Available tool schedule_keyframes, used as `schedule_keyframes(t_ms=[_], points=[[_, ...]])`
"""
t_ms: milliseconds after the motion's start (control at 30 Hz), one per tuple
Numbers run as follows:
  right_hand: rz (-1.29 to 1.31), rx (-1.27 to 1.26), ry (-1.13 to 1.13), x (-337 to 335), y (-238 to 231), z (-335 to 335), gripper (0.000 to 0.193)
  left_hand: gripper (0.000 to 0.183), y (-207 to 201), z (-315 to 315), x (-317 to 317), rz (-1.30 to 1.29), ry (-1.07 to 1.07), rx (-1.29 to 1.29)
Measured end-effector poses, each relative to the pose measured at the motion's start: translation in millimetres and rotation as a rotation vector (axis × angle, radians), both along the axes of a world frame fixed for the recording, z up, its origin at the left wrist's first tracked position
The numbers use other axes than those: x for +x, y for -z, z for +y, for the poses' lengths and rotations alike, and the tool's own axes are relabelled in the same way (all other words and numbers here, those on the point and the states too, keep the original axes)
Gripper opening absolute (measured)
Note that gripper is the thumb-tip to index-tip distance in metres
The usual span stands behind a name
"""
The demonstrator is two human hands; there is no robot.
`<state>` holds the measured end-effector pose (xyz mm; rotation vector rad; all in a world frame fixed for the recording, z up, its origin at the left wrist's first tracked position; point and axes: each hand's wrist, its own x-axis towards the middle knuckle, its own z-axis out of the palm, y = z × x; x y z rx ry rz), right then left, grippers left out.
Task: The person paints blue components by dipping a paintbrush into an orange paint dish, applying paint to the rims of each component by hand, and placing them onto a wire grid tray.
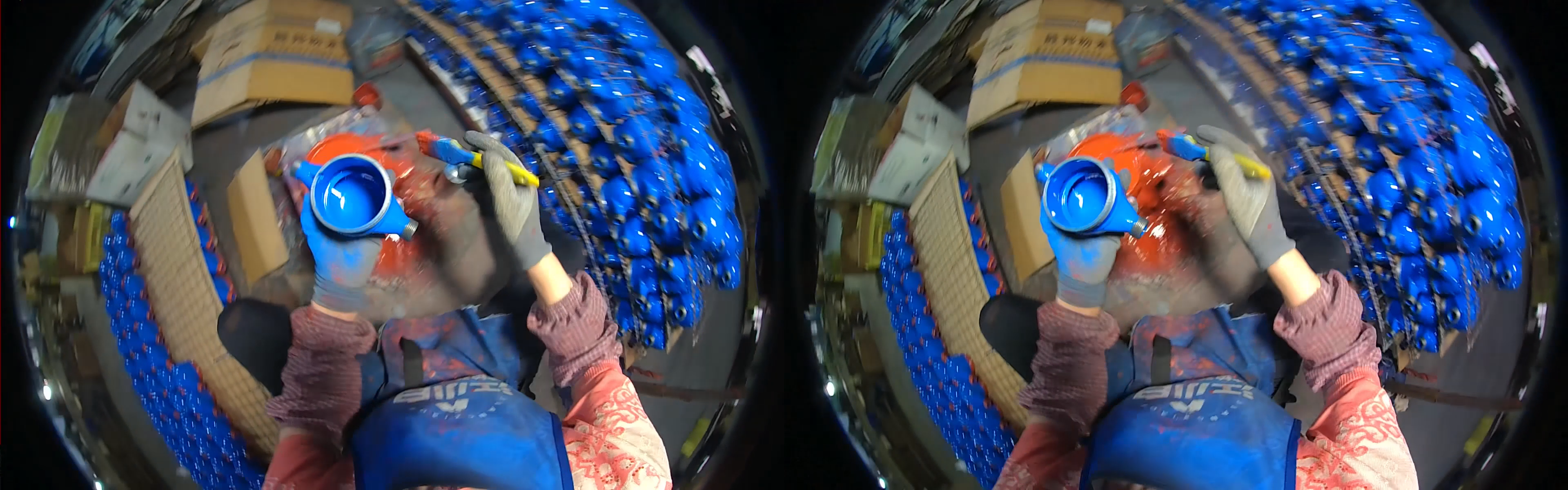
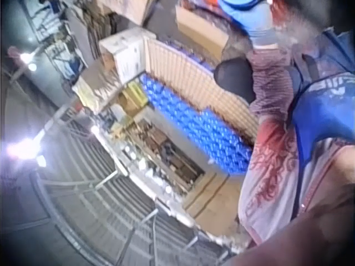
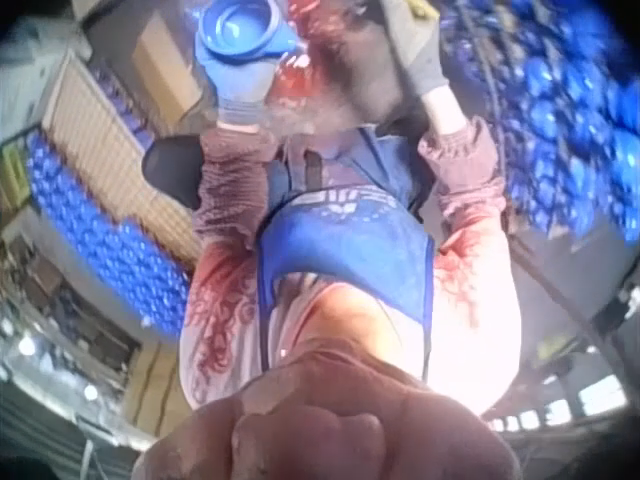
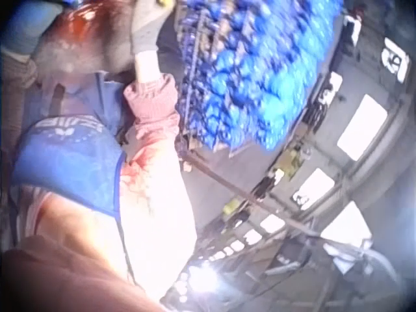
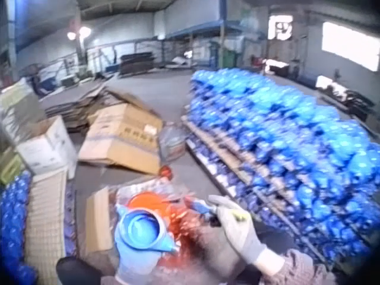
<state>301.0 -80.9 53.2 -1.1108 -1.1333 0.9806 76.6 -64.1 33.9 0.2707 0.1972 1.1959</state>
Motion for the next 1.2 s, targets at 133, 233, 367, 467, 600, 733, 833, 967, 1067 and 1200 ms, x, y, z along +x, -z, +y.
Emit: schedule_keyframes(t_ms=[133,233,367,467,600,733,833,967,1067,1200], points=[[-0.122,-0.177,-0.098,-16,64,43,0.035,0.058,-10,6,-43,0.327,-0.198,-0.095],[-0.152,-0.243,-0.083,-39,94,69,0.026,0.037,25,30,-108,0.729,-0.217,0.355],[-0.119,-0.277,-0.009,-61,109,90,0.024,0.029,10,48,-117,1.041,-0.411,0.42],[-0.209,-0.262,-0.031,-67,108,98,0.024,0.031,16,59,-124,0.963,-0.385,0.268],[-0.305,-0.263,-0.072,-72,110,104,0.023,0.042,25,62,-135,0.306,-0.139,-0.033],[-0.342,-0.299,-0.104,-77,105,105,0.025,0.046,26,57,-131,0.699,-0.276,0.12],[-0.721,-0.31,0.032,-77,94,105,0.031,0.054,29,57,-127,1.443,-0.456,0.532],[-0.459,-0.245,0.058,-48,97,105,0.031,0.059,18,54,-102,1.343,-0.324,0.399],[-0.186,-0.249,-0.047,-35,73,101,0.03,0.067,36,47,-100,1.315,-0.278,0.479],[-0.085,-0.283,-0.216,-36,33,96,0.032,0.081,46,33,-92,1.633,-0.382,1.177]])
